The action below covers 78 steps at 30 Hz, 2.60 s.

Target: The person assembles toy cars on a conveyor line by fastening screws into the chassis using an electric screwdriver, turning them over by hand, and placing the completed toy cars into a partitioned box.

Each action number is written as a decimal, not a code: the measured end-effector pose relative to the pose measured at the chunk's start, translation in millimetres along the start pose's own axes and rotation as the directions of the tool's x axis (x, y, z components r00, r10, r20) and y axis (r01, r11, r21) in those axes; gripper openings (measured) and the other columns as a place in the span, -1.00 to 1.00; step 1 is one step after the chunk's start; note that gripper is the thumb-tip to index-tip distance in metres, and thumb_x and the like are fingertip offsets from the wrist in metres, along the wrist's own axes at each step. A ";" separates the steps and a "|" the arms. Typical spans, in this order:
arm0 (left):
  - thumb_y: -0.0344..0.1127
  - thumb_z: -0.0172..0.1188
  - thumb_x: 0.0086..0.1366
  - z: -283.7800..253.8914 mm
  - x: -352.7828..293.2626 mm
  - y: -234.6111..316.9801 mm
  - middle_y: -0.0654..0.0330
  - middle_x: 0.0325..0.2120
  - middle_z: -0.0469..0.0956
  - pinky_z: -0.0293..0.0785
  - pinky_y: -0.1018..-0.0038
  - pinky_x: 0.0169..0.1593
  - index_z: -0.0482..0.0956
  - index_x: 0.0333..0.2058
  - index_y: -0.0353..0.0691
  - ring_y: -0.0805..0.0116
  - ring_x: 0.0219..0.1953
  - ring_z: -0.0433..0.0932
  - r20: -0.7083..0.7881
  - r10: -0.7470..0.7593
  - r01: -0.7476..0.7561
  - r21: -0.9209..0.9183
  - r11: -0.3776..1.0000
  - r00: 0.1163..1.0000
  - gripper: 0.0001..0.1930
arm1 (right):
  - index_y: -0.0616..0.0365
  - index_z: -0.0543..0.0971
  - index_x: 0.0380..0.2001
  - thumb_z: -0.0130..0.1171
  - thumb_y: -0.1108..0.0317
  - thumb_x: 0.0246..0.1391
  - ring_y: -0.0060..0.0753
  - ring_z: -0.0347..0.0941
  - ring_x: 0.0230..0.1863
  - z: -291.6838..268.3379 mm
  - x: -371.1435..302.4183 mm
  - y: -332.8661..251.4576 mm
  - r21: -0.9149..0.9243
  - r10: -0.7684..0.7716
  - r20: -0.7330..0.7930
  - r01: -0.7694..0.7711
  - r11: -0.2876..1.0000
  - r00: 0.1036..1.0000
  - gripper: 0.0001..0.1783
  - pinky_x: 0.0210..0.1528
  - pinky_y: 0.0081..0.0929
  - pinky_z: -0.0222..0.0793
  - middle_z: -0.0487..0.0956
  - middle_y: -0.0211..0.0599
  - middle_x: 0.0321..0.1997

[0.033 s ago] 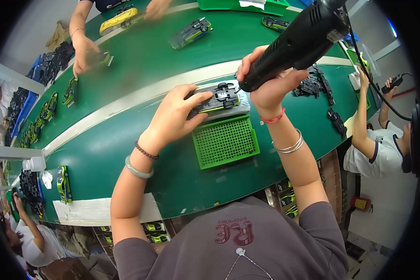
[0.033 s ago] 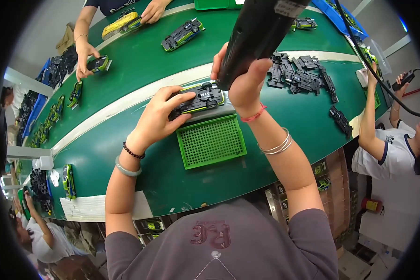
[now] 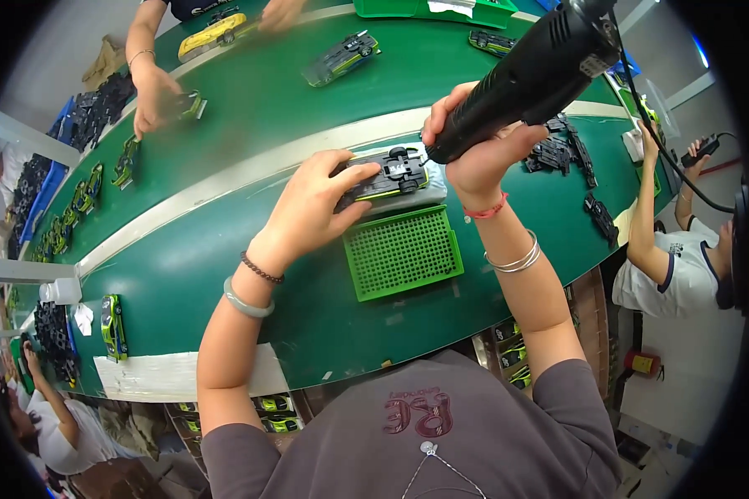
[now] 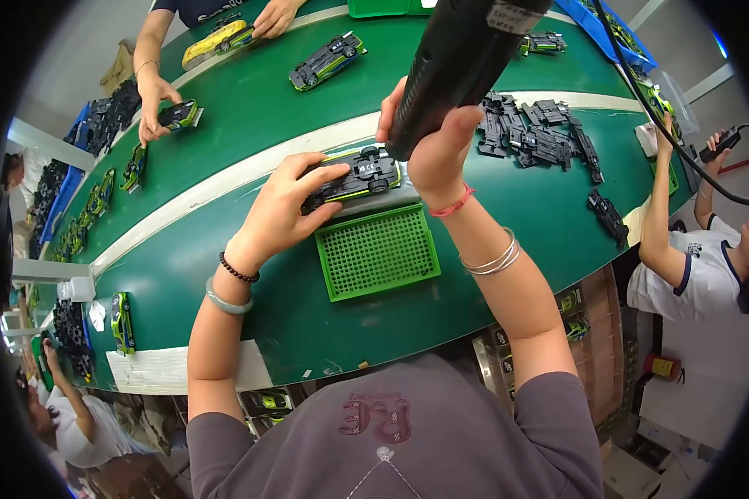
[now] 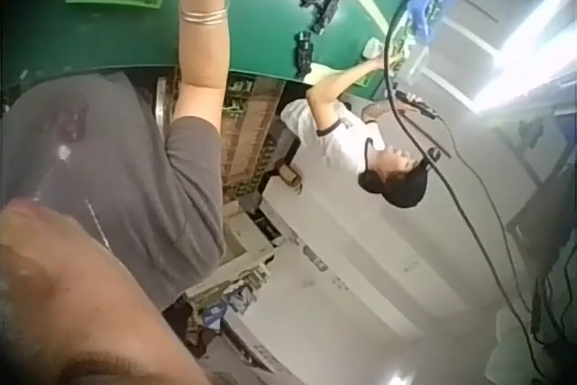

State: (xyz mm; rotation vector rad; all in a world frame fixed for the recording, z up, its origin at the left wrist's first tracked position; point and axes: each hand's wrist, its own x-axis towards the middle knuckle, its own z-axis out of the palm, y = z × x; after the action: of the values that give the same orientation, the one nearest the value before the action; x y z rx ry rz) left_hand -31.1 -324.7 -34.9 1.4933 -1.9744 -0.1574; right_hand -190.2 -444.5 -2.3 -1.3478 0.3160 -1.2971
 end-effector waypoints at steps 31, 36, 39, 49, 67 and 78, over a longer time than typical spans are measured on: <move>-0.37 0.28 -0.05 0.3 -1.3 -5.9 0.01 -0.10 0.38 0.31 0.31 0.01 0.48 -0.09 -0.12 0.06 -0.05 0.35 0.055 -0.051 0.052 -0.021 0.998 0.997 -0.54 | 0.21 0.35 -0.51 -0.57 -0.71 -0.37 -0.43 0.30 -0.72 2.0 1.6 3.5 -0.021 0.040 0.022 -0.039 0.999 0.999 0.07 -0.65 -0.56 0.26 0.38 -0.24 -0.72; -0.36 0.28 -0.04 -1.1 -1.4 -7.3 0.02 -0.09 0.37 0.31 0.32 0.02 0.48 -0.09 -0.11 0.07 -0.03 0.35 0.059 -0.054 0.057 -0.038 0.998 0.997 -0.55 | 0.22 0.31 -0.48 -0.58 -0.78 -0.54 -0.39 0.28 -0.70 -12.9 -44.3 -17.6 0.111 0.059 -0.047 -0.053 0.992 0.997 0.15 -0.63 -0.52 0.23 0.35 -0.23 -0.70; -0.36 0.28 -0.04 -0.5 -0.5 -4.6 0.03 -0.09 0.37 0.31 0.32 0.02 0.48 -0.08 -0.10 0.07 -0.03 0.35 0.078 -0.062 0.067 -0.061 0.996 0.995 -0.55 | 0.22 0.30 -0.49 -0.55 -0.78 -0.52 -0.38 0.28 -0.70 -23.2 -56.8 -5.1 0.089 0.056 -0.066 -0.050 0.995 0.996 0.13 -0.63 -0.51 0.24 0.34 -0.23 -0.70; -0.38 0.27 -0.06 3.7 -2.5 -6.4 0.02 -0.21 0.42 0.33 0.27 -0.09 0.47 -0.13 -0.13 0.03 -0.15 0.38 -0.023 0.004 -0.006 -0.063 0.998 1.000 -0.58 | 0.22 0.31 -0.49 -0.48 -0.76 -0.48 -0.36 0.31 -0.69 -25.9 -60.9 7.2 0.051 0.118 -0.088 -0.114 0.992 0.989 0.10 -0.63 -0.51 0.27 0.34 -0.24 -0.70; -0.20 0.41 -0.19 -36.0 -13.6 -29.6 0.05 -0.05 0.34 0.20 0.32 0.13 0.31 -0.01 -0.27 0.11 0.07 0.27 0.149 -0.165 0.175 -0.055 0.983 0.975 -0.27 | 0.25 0.33 -0.51 -0.54 -0.70 -0.34 -0.43 0.31 -0.75 -0.2 -38.0 -21.4 0.207 -0.050 -0.034 0.056 0.977 0.998 0.07 -0.72 -0.60 0.24 0.37 -0.21 -0.74; -0.20 0.40 -0.20 -24.7 -17.0 -46.3 0.02 -0.22 0.43 0.31 0.32 -0.02 0.39 -0.17 -0.26 0.06 -0.10 0.37 0.081 -0.066 0.081 -0.190 0.978 0.995 -0.41 | 0.29 0.35 -0.54 -0.46 -0.66 -0.29 -0.40 0.32 -0.75 95.9 -5.1 17.1 0.023 -0.012 0.256 0.006 1.000 0.967 0.04 -0.69 -0.57 0.26 0.37 -0.21 -0.74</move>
State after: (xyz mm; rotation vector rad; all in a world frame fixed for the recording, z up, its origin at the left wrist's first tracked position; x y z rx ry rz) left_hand 22.9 -318.5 -44.0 1.4522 -1.9017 -0.4302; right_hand -107.0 -395.1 9.7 -1.4803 0.1163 -1.1141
